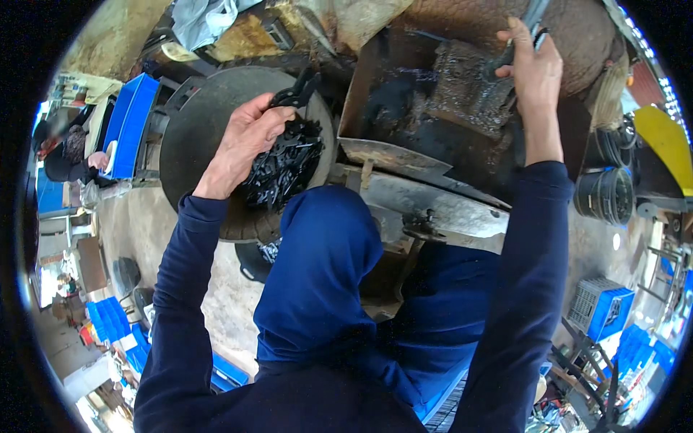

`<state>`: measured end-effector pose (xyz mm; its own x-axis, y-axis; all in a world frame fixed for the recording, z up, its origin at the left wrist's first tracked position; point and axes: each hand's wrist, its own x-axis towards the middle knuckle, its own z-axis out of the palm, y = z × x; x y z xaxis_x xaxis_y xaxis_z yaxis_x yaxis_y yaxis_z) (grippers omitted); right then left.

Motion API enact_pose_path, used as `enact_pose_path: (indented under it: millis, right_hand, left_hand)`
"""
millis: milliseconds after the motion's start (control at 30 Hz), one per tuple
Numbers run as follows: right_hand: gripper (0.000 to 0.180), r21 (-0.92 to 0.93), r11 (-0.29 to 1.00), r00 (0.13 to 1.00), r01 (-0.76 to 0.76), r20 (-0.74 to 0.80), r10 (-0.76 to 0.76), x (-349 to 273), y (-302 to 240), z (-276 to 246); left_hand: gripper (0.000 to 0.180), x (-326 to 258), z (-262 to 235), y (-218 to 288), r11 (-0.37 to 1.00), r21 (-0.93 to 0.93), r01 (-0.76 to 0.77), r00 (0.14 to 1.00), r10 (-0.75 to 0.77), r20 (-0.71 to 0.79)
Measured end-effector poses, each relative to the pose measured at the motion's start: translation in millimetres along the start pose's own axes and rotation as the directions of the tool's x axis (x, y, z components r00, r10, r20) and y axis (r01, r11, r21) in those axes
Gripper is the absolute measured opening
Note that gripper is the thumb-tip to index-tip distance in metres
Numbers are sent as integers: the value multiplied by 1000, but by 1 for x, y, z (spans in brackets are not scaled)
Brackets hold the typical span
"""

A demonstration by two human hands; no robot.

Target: Assemble small metal components using a manual press and cool the final assembly in a water bath.

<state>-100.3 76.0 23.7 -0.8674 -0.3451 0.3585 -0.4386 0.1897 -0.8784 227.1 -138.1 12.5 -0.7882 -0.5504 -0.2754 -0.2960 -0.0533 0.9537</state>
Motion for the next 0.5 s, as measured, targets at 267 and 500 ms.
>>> enact_pose_path:
  millis: [267, 500]
  right_hand:
    - [40, -4, 998, 998, -59, 9, 59, -7, -15, 0]
    - [36, 44, 997, 998, -59, 25, 58, -5, -11, 3]
  left_hand:
    - [21, 22, 91, 47, 970, -230, -83, 972, 129, 194]
    - [27, 32, 149, 71, 916, -344, -208, 907, 313, 283]
